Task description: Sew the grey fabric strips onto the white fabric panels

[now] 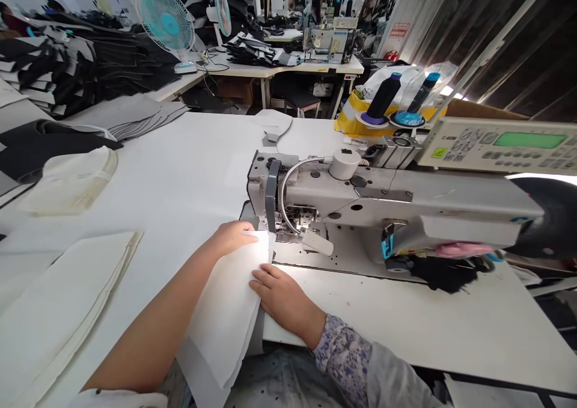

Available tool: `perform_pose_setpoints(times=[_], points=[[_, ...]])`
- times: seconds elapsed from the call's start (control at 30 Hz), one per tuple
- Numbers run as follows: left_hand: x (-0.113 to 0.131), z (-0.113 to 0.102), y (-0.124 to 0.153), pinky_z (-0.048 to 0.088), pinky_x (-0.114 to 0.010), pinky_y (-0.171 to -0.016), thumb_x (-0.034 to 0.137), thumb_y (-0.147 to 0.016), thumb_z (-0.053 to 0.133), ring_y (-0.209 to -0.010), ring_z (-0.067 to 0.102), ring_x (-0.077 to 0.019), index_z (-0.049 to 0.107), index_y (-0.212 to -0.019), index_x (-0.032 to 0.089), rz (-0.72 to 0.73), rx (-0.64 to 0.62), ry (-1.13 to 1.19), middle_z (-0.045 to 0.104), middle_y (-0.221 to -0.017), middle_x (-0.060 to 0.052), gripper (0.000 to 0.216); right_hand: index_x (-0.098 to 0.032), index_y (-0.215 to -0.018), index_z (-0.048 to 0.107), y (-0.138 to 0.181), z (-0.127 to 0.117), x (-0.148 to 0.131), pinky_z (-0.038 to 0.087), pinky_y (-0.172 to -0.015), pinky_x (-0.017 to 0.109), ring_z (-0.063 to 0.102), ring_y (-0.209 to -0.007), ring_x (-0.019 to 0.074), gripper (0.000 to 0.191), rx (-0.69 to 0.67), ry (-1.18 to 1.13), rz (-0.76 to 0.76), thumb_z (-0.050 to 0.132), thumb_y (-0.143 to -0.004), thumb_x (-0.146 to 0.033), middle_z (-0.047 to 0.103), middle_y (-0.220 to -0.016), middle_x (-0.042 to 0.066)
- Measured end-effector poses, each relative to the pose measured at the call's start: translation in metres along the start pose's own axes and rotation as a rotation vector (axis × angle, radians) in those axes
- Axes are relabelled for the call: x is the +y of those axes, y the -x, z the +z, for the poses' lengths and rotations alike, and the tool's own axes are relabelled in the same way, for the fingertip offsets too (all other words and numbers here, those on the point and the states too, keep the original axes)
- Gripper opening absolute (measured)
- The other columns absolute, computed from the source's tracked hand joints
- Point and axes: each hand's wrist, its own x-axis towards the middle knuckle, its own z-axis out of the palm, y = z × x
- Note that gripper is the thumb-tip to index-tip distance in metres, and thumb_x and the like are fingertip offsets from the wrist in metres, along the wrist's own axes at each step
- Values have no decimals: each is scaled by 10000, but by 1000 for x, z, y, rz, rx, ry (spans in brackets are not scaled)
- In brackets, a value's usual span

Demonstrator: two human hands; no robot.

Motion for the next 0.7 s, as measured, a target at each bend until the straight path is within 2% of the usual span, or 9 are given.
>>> perform_pose_setpoints(times=[0.27, 0.43, 0.6, 0.7], points=[[3, 3, -2, 395, -223, -548, 488, -785, 630, -863, 599, -209, 644, -929, 239, -25, 31, -48, 608, -962, -7, 287, -116, -1082, 647, 0, 3, 1, 457, -1063, 352, 529, -1197, 238, 219, 28, -36, 69, 629, -864, -125, 629, -1220, 101], [12, 5, 1, 432, -236, -634, 424, -796, 635, -930, 592, -237, 662, -987, 237, -23, 62, -121, 617, -1019, -18, 268, -123, -1073, 650, 3, 11, 1, 475, -1043, 328, 547, -1175, 229, 195, 77, 60, 47, 634, -878, -113, 638, -1203, 84], [25, 5, -6, 448, -231, -732, 350, -792, 648, -954, 590, -237, 672, -1050, 218, 63, 60, -186, 623, -1038, -23, 290, -99, -1071, 635, 3, 12, -3, 492, -1010, 347, 567, -1145, 238, 194, 46, 112, 45, 659, -879, -118, 637, -1155, 131], [29, 4, -15, 447, -230, -727, 333, -761, 682, -914, 598, -243, 689, -997, 186, 54, 46, -192, 636, -969, -33, 278, -99, -1061, 636, 0, 10, -4, 511, -980, 369, 576, -1114, 251, 214, 33, 124, 63, 689, -855, -117, 633, -1160, 136]])
